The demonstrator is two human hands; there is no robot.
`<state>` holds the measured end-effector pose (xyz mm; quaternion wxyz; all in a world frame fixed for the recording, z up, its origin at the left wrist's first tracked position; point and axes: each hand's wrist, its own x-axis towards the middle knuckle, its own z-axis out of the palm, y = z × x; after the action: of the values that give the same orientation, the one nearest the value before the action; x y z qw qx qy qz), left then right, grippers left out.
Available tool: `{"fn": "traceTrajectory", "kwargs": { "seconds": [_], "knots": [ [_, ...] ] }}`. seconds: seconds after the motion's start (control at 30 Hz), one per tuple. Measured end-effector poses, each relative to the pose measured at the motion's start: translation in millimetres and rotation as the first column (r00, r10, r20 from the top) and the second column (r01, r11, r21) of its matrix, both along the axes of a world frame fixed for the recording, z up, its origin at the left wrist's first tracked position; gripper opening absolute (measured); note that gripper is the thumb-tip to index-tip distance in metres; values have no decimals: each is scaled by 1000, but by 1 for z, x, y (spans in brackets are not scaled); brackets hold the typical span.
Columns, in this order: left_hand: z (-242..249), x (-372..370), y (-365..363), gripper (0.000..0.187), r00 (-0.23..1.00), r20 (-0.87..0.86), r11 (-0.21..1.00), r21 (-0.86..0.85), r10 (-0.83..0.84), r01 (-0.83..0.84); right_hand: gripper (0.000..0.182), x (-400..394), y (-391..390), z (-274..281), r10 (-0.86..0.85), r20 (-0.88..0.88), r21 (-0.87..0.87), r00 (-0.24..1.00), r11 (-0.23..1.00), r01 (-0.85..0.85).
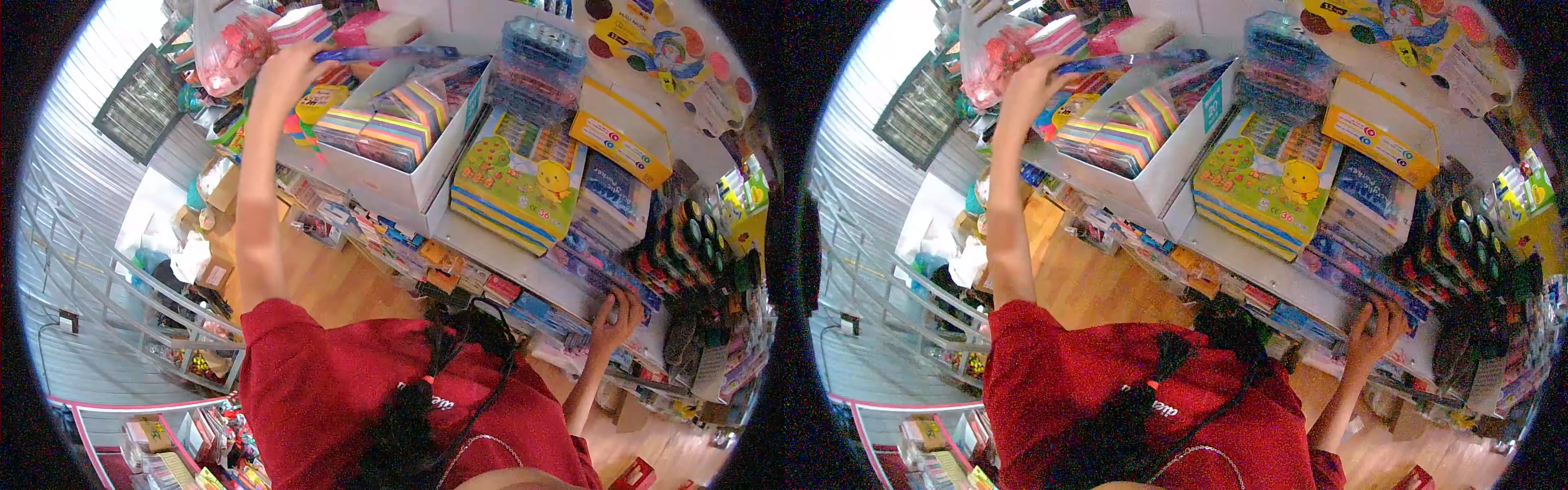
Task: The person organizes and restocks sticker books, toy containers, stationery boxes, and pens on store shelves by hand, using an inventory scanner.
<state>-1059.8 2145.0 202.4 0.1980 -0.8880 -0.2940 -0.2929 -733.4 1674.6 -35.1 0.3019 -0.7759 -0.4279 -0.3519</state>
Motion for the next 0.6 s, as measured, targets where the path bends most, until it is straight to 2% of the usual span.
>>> {"fn": "traceTrajectory", "kwargs": {
  "seconds": [0.07,0.13,0.2,0.3,0.33,0.4,0.47,0.5,0.57,0.6],
  "knots": [
    [8,-22,-21,33,999,21,999,29,-42,41,14,2,-1,-1,6,-14,-6,1000,1000,-6],
    [13,-38,-71,31,987,133,994,-75,90,-80,13,2,-2,-2,21,-27,-4,999,1000,-22],
    [9,-62,-101,32,971,220,987,107,97,-122,12,-1,-3,3,48,-38,6,998,999,-48],
    [-3,-93,-145,34,936,339,983,114,97,-144,12,0,-5,7,116,-20,35,993,993,-116],
    [-10,-101,-158,35,927,362,982,121,95,-148,13,-4,-1,13,159,-78,77,984,985,-153],
    [-27,-107,-192,26,915,396,995,28,77,-96,13,-23,5,30,238,-195,153,951,966,-210],
    [-49,-107,-218,27,880,474,976,-206,37,70,16,-38,14,48,438,-321,205,840,898,-390],
    [-59,-97,-231,32,872,487,966,-206,-39,158,17,-45,18,59,517,-384,235,765,856,-460],
    [-77,-75,-249,37,878,466,880,-366,-107,301,23,-60,29,79,643,-543,324,540,754,-572],
    [-88,-59,-258,37,865,476,798,-454,-159,396,36,-61,25,69,666,-452,262,593,735,-626]
  ]
}}
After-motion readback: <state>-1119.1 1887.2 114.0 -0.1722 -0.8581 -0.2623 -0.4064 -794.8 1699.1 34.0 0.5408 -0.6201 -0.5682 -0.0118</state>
